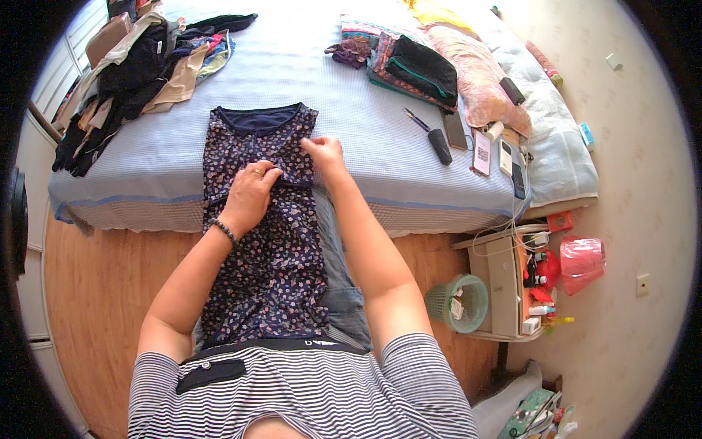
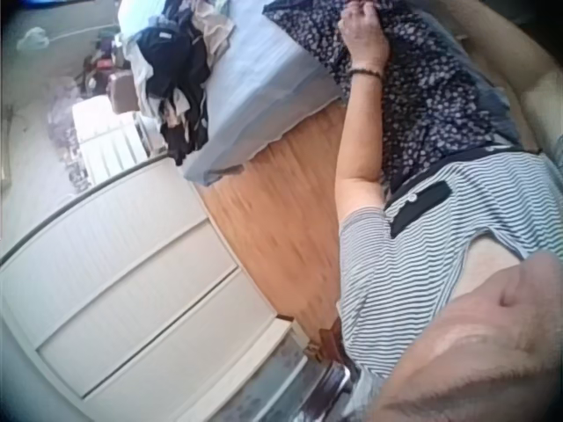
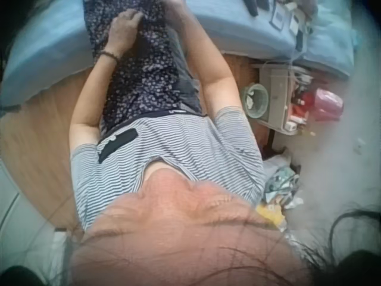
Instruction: The person folds a black short-sleeved shirt with green trim, a dark floral blouse, and a white long-sleeved shirt on a bed. They smooth each garment, fold the sleeves and sides, and stack the folded items on the bed.
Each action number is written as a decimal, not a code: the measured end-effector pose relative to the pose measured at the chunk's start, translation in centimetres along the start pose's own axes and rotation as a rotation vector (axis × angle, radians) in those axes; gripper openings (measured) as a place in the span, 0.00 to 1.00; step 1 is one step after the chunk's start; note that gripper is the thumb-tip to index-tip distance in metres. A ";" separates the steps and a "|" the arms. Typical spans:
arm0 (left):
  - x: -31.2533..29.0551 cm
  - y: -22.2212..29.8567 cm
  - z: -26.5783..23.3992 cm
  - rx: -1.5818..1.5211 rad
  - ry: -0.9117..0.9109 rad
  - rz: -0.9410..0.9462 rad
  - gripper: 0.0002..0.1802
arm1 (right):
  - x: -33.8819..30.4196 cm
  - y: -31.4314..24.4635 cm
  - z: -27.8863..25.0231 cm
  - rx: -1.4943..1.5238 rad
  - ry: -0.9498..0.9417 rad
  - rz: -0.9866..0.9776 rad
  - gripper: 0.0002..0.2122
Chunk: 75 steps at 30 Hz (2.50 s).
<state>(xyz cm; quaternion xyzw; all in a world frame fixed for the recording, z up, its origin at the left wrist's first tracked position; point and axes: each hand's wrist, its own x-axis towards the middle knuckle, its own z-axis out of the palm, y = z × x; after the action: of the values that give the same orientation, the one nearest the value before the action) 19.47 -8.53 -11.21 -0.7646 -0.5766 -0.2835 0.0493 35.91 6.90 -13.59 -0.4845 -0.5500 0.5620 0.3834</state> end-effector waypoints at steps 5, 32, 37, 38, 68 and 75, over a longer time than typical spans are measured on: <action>0.6 -0.7 0.7 0.031 -0.072 -0.075 0.14 | 5.1 -1.1 1.4 -0.328 0.067 -0.018 0.11; -0.1 1.5 3.3 -0.268 -0.127 -0.046 0.32 | 10.3 0.2 -1.3 -0.823 0.237 -0.194 0.16; -0.6 1.9 3.0 -0.180 -0.149 -0.050 0.34 | 10.3 -1.6 1.7 -1.035 0.354 -0.354 0.08; -0.5 2.0 3.1 -0.154 -0.170 -0.056 0.34 | 10.7 -0.4 1.7 -1.072 0.358 -0.392 0.09; -14.9 7.0 -10.5 -1.101 -0.724 -0.678 0.11 | -19.6 2.3 -2.3 -0.578 0.075 -0.235 0.08; -15.9 6.5 -13.5 -0.601 -0.551 0.061 0.19 | -24.2 -2.5 -4.2 -0.803 -0.324 -0.667 0.26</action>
<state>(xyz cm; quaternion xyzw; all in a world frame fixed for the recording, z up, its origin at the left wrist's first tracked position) 17.55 -29.75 -6.09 -0.8091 -0.4370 -0.2222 -0.3241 45.41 -15.17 -7.86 -0.2994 -0.8971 0.2231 0.2362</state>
